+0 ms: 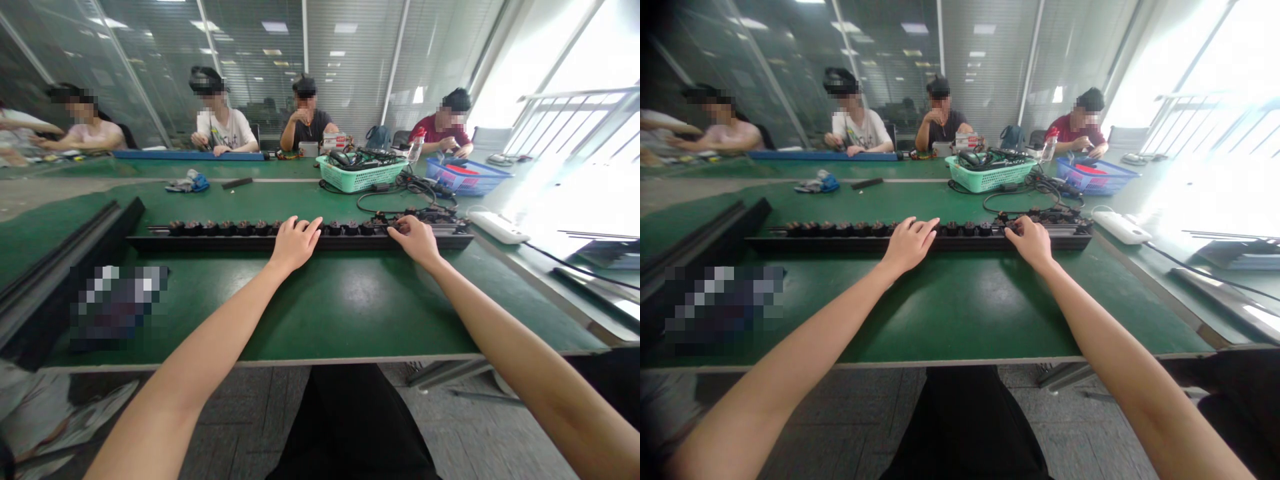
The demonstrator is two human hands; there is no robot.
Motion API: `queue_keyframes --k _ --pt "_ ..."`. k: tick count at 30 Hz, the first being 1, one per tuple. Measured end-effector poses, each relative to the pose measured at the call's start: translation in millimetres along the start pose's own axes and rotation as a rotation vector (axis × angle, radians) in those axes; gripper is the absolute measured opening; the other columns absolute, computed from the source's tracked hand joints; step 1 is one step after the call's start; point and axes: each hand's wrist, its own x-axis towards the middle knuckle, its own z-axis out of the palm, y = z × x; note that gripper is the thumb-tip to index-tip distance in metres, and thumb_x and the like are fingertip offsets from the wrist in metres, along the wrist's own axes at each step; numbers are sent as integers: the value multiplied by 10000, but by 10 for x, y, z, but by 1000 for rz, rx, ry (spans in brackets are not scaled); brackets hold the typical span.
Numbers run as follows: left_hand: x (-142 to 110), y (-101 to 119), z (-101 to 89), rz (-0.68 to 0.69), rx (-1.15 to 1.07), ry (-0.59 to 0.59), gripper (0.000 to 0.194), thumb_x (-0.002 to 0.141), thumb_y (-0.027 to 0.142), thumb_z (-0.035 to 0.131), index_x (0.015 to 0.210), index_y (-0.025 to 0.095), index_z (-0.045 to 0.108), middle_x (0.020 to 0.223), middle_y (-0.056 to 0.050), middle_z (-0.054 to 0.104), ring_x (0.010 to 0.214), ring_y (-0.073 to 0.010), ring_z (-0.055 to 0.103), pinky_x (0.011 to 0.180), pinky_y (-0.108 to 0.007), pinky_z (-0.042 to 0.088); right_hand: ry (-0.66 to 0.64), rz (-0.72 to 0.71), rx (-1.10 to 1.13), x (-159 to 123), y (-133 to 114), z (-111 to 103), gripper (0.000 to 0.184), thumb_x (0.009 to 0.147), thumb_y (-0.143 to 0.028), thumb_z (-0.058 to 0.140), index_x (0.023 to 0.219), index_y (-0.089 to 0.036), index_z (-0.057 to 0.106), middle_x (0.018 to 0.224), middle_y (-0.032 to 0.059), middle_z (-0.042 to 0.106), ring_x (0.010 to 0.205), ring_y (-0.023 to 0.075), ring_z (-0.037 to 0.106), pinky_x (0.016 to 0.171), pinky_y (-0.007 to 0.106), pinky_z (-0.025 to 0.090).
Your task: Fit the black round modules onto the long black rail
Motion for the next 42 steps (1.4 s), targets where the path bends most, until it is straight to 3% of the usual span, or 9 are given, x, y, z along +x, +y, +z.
queue_keyframes --k 42 --pt "-2 9 -20 -4 -1 -9 530 1136 386 325 1589 231 552 1399 -116 724 1428 -376 509 1200 -533 406 -14 9 -33 7 24 -25 336 881 -496 668 1064 -218 717 991 107 789 962 306 725 905 425 532"
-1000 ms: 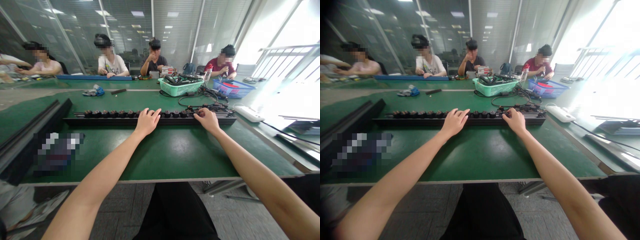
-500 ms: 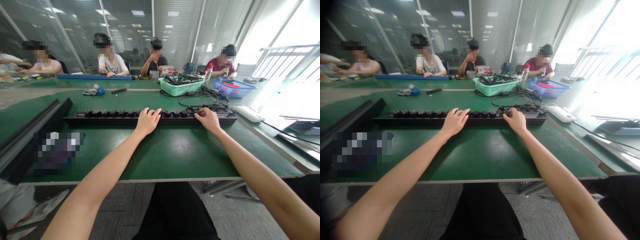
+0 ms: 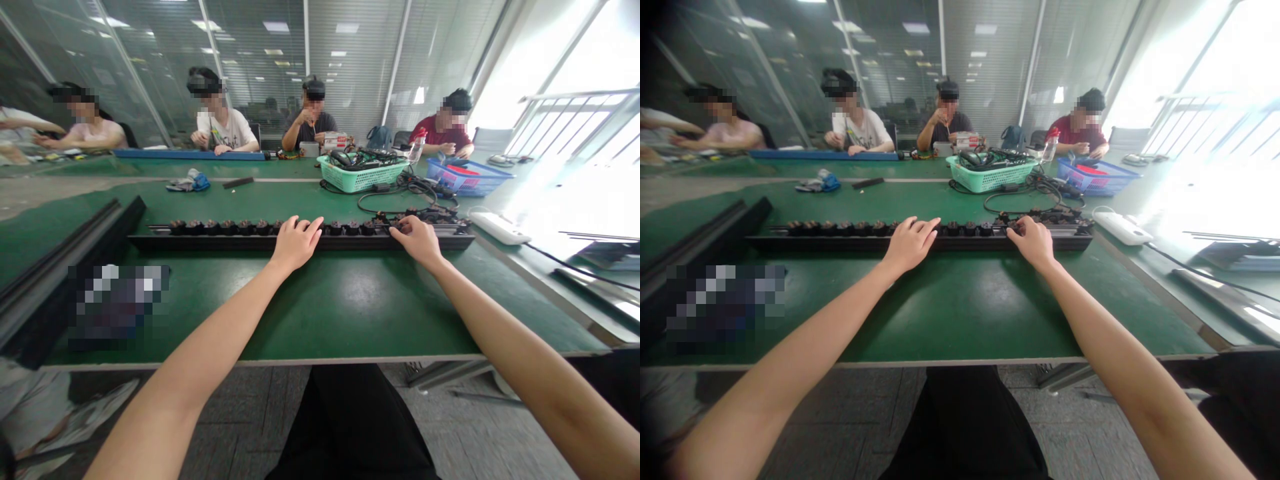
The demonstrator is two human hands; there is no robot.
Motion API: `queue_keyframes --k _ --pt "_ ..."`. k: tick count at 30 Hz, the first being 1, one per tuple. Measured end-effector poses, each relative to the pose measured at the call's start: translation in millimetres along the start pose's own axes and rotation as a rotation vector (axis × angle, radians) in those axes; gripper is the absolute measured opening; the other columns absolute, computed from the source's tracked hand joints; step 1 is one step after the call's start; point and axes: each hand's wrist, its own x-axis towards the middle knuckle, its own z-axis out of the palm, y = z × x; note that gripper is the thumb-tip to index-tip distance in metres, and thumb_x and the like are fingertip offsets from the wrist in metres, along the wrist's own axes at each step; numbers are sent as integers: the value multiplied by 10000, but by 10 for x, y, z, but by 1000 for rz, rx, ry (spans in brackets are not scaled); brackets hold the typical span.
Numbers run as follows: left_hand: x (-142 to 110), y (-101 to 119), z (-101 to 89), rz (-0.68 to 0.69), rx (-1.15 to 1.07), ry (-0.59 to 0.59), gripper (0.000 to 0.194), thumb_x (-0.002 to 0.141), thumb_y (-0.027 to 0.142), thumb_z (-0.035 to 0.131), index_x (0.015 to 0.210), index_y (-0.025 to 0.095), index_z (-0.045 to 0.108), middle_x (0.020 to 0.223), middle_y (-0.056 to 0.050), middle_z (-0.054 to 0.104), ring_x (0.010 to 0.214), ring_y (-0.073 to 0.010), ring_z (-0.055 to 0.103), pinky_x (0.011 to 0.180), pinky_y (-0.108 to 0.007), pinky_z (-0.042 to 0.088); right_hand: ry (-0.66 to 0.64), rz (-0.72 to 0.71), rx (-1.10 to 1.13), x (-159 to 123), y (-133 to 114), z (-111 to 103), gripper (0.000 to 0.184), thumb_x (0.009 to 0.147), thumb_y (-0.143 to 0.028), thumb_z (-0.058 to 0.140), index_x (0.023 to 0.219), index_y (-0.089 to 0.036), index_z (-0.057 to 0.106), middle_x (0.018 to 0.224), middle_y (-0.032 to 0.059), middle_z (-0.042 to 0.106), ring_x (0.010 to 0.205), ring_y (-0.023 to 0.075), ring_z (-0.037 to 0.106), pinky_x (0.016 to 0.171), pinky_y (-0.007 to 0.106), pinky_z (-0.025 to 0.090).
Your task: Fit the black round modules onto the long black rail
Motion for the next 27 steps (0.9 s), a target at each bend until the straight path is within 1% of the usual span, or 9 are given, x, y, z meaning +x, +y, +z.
queue_keyframes --k 8,13,19,23,27 --pt "-5 -10 9 5 -13 13 528 1135 395 319 1578 240 561 1392 -116 728 1422 -370 514 1197 -541 410 4 8 9 -11 -22 -18 309 871 -481 672 1039 -225 715 976 102 788 957 301 719 910 427 534" --pt "-6 -15 18 8 -27 27 513 1131 398 331 1571 272 562 1388 -104 732 1423 -360 515 1194 -542 411 13 2 7 -16 -15 -23 308 871 -479 666 1037 -225 717 973 101 788 963 306 713 904 430 534" --pt "-4 -7 10 5 -21 12 526 1131 392 320 1573 241 562 1391 -122 727 1423 -366 508 1198 -534 402 11 -6 -2 -7 5 -11 335 884 -489 660 1065 -214 721 1003 114 791 978 310 717 907 428 530" --pt "-4 -8 15 9 -12 24 519 1132 391 324 1573 252 561 1384 -112 732 1419 -359 514 1197 -528 406 9 -5 -11 -2 16 -7 356 891 -498 658 1084 -206 722 1017 121 793 983 311 717 913 430 527" --pt "0 -8 14 6 -12 13 521 1132 384 332 1575 236 563 1380 -120 733 1421 -368 515 1197 -531 409 12 -7 -17 2 24 -14 339 889 -498 658 1066 -215 719 1004 114 793 979 311 714 912 432 527"
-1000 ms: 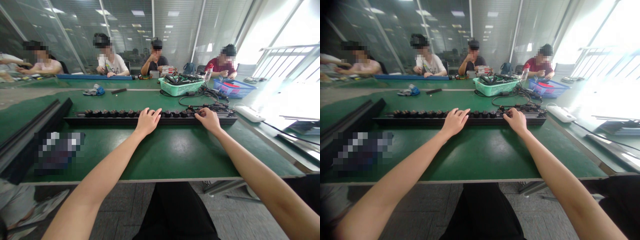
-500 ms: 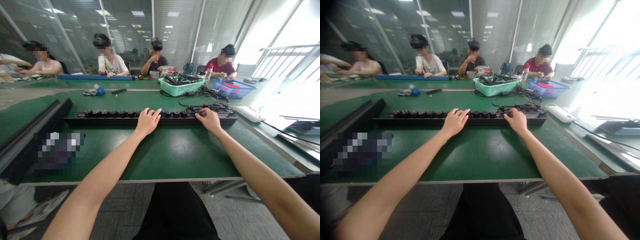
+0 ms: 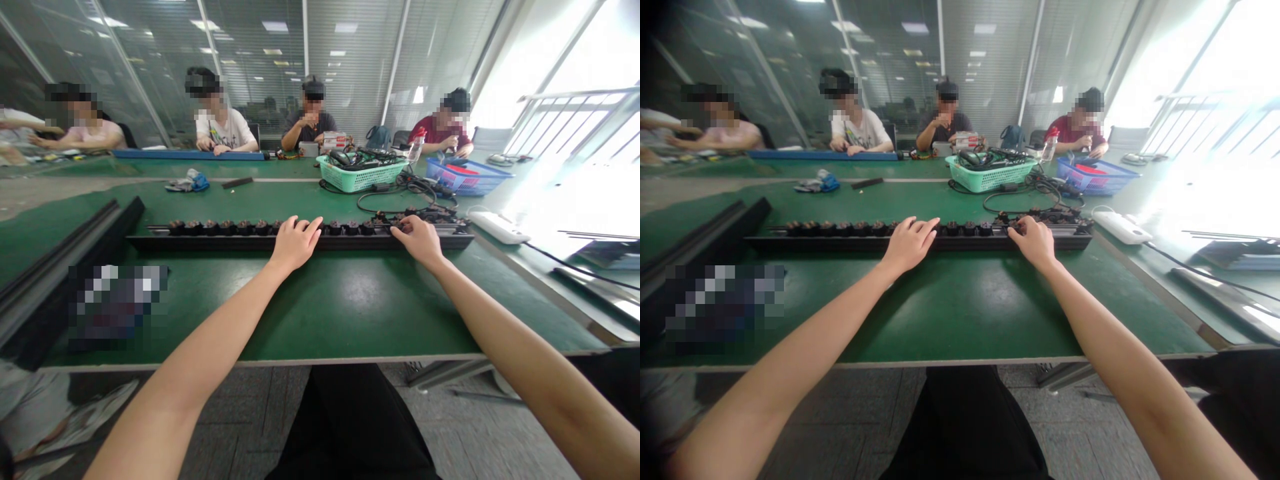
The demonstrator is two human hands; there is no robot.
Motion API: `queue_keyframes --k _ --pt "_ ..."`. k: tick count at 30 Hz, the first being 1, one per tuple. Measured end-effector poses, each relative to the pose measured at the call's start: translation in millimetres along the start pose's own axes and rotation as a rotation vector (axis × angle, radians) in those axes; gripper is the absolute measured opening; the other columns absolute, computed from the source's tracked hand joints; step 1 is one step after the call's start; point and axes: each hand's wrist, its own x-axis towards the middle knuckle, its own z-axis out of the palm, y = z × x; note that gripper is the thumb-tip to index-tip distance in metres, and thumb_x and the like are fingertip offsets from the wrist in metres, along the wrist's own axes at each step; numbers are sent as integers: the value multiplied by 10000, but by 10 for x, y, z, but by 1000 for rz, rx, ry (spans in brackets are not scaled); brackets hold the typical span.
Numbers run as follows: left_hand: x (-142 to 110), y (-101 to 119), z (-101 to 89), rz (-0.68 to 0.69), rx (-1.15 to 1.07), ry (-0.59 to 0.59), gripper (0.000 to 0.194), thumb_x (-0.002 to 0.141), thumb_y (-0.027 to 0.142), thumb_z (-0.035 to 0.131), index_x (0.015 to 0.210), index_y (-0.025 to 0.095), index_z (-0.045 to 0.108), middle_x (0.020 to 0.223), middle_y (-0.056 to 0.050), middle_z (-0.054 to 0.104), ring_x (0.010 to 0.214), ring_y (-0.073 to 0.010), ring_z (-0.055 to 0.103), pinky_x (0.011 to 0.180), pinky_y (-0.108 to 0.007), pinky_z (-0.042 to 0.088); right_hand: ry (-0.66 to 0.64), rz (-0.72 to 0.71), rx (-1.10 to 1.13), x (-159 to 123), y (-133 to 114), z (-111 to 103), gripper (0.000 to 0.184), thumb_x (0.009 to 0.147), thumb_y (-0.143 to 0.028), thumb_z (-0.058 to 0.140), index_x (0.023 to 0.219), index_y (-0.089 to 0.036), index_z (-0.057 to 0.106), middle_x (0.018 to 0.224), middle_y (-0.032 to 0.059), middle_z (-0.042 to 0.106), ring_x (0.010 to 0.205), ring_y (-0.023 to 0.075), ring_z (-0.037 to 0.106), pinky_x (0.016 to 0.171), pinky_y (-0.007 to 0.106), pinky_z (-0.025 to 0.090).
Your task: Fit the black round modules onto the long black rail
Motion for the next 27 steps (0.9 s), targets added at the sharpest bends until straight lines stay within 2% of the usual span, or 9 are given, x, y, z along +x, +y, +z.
queue_keyframes --k 27 --pt "0 -8 7 7 -17 15 521 1131 397 320 1567 254 567 1373 -117 736 1416 -360 522 1191 -537 411 -4 8 -24 1 10 -32 332 895 -500 650 1064 -224 723 1031 121 799 1006 326 714 912 447 530"
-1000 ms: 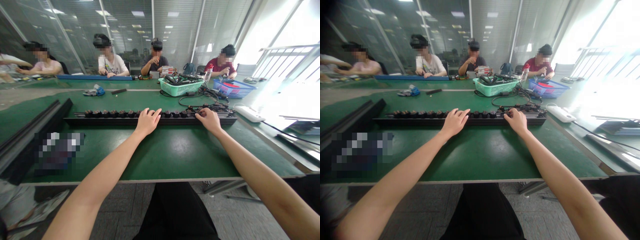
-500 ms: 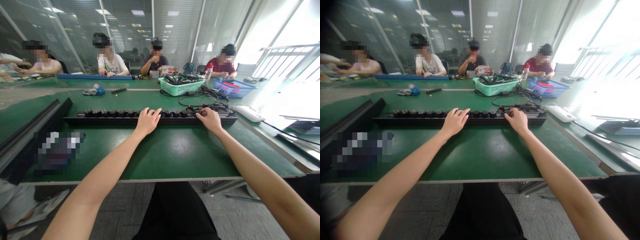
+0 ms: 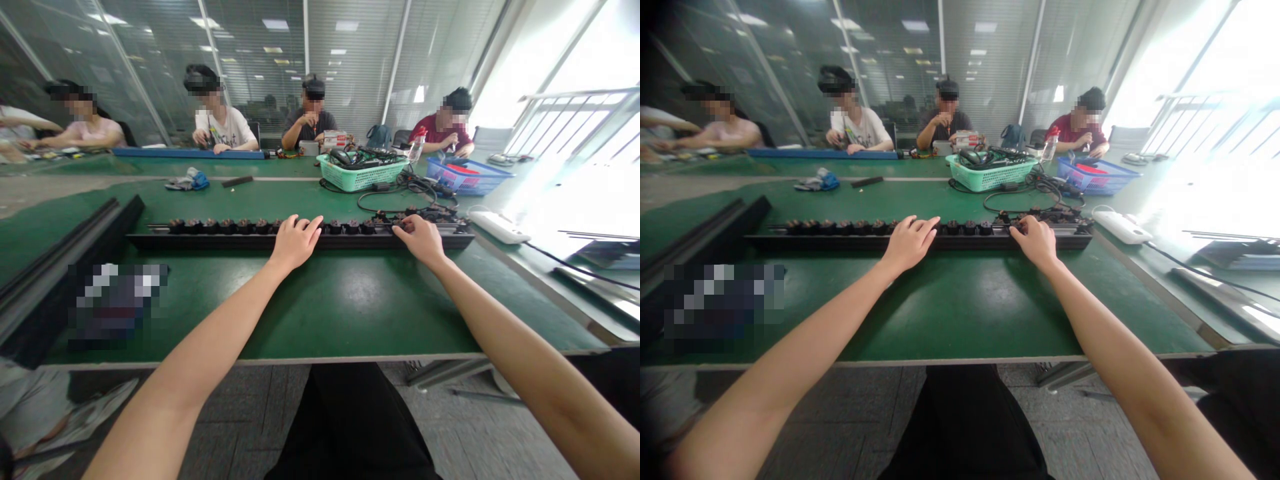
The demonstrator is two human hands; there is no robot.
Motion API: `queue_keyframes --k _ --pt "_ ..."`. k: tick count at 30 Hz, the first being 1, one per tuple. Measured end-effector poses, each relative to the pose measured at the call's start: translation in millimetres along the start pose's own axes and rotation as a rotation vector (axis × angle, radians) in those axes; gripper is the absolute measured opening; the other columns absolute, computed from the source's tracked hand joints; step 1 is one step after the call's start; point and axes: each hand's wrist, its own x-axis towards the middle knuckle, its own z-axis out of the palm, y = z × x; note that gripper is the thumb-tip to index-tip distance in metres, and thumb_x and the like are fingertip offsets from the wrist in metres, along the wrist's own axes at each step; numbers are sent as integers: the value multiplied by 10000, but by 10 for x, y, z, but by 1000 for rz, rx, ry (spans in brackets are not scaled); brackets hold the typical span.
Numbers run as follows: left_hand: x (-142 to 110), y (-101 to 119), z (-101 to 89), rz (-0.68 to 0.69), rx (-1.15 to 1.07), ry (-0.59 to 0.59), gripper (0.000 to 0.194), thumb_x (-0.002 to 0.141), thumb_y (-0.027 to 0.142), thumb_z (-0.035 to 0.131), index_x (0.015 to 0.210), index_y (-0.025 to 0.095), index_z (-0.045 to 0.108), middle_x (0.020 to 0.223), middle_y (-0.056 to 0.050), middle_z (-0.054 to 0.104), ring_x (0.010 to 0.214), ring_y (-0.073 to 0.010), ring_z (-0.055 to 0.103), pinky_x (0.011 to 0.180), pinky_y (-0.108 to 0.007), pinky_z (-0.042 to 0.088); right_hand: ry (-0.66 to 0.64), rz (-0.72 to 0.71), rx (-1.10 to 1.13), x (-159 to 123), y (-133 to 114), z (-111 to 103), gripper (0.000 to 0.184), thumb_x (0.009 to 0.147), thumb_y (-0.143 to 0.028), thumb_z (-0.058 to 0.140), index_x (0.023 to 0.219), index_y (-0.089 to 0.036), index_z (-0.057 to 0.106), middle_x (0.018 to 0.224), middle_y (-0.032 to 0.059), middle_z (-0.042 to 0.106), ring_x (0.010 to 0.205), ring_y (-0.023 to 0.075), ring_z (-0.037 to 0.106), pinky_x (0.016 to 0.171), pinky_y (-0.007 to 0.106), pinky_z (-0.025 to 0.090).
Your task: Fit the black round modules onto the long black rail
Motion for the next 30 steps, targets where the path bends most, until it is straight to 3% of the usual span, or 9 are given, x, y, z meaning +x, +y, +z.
queue_keyframes --k 30 --pt "2 19 -14 -10 31 -20 530 1139 393 316 1586 238 556 1391 -114 732 1418 -383 518 1185 -540 419 -9 21 -33 16 -2 -21 335 879 -476 641 1061 -206 720 1020 123 792 1011 325 716 911 432 513"
